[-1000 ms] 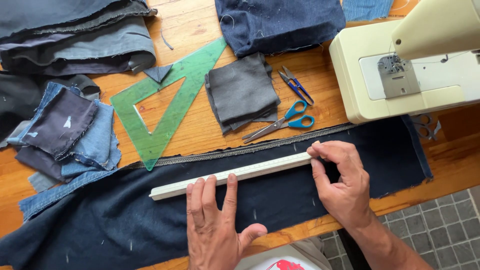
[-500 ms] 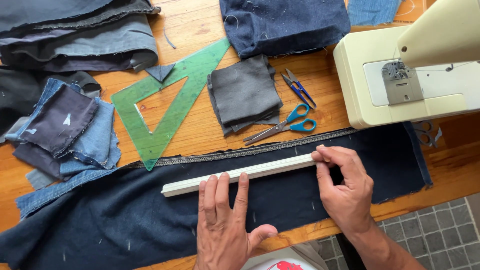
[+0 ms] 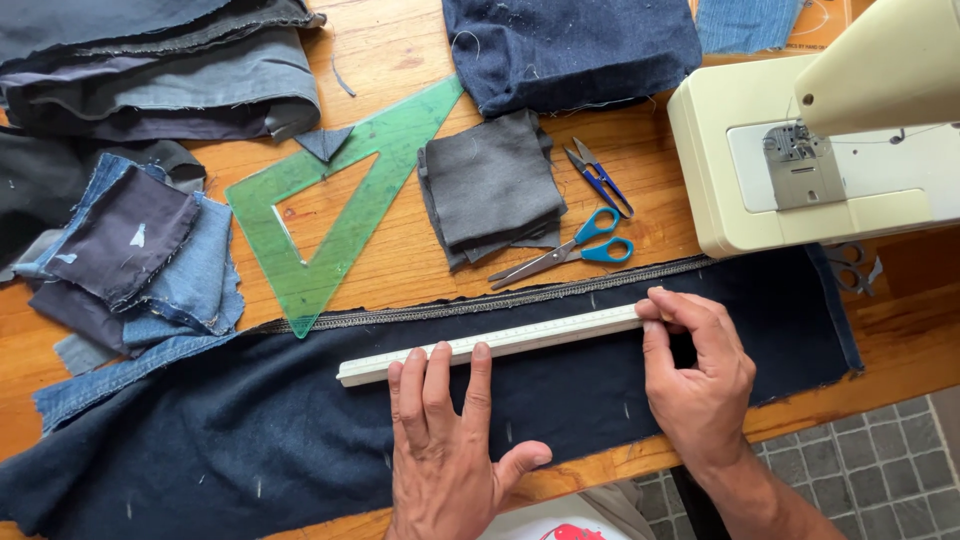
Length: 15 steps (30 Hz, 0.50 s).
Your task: The person measures a piece of dark denim fabric using a ruler and a triangular set square, marking lines with chalk. They then use scissors to cut the fabric along the marked lines, separating it into smaller pieces.
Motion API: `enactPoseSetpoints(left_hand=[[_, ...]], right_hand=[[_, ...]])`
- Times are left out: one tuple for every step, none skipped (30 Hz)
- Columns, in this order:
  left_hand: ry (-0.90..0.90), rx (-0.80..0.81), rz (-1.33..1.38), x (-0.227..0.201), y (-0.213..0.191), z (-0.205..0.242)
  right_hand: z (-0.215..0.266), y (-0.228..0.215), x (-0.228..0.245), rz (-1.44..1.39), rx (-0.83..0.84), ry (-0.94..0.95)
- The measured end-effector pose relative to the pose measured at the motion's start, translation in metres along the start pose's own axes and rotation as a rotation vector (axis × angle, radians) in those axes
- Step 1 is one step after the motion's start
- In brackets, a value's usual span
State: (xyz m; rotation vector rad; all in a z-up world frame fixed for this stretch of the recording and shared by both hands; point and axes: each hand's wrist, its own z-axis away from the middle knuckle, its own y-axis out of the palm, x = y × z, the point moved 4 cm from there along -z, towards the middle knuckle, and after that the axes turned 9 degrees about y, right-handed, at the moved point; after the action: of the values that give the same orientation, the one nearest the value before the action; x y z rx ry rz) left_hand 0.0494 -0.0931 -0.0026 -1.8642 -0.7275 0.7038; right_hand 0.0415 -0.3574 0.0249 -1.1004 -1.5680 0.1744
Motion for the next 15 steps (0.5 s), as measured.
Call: enactPoseSetpoints(left_hand=[[0.0,0.0,0.0,-0.0004,-0.0003,-0.0001],[-0.014,-0.007,-0.006,-0.0003,-0.0009,-0.0001],[-0.027,-0.015,-0.012,-0.0001,-0.0014,-0.0007],[-0.025,-0.016,-0.012,0.0,-0.0013,-0.0013],[-0.025,-0.019,-0.009,0.0001,-0.0013,-0.0016],[-0.024,-0.021,-0.006,0.0002,-0.0014,-0.0018],[-0.023,-0.021,-0.007,0.0004,-0.0018,-0.0027],[-0.021,-0.019,-0.007,0.0005,-0.002,-0.0036],[-0.02,-0.014,-0.007,-0.0001,-0.0026,-0.0032],[-0.02,-0.011,-0.006,-0.0003,-0.0029,-0.0029],[-0.019,-0.014,-0.005,-0.0002,-0.0031,-0.0032],[-0.019,-0.017,-0.003,0.0,-0.0034,-0.0035],[-0.02,-0.016,-0.004,0.0,-0.0041,-0.0037],[-0.014,-0.013,0.0,-0.0001,-0.0048,-0.0038],[-0.009,-0.011,0.005,-0.0003,-0.0055,-0.0039]], right_hand=[[0.0004,0.0002,0.0,0.0,0.0,0.0],[0.0007,0.0001,-0.0001,0.009,-0.01,0.0],[0.0007,-0.0002,-0.0002,0.019,-0.021,0.001],[0.0008,-0.0002,-0.0016,0.019,-0.023,0.001],[0.001,-0.0003,-0.0033,0.031,-0.032,0.01],[0.0011,-0.0003,-0.005,0.042,-0.041,0.02],[0.0006,-0.0002,-0.0048,0.042,-0.042,0.02],[0.0001,-0.0001,-0.0049,0.038,-0.045,0.024],[0.0008,-0.0005,-0.005,0.035,-0.045,0.03],[0.0014,-0.0009,-0.0054,0.036,-0.044,0.032],[0.0011,-0.0008,-0.0055,0.038,-0.039,0.024],[0.0008,-0.0007,-0.0054,0.039,-0.035,0.015],[0.0007,-0.001,-0.0046,0.038,-0.034,0.015],[0.0006,-0.0013,-0.0038,0.034,-0.031,0.018],[0.0006,-0.0016,-0.003,0.029,-0.028,0.021]])
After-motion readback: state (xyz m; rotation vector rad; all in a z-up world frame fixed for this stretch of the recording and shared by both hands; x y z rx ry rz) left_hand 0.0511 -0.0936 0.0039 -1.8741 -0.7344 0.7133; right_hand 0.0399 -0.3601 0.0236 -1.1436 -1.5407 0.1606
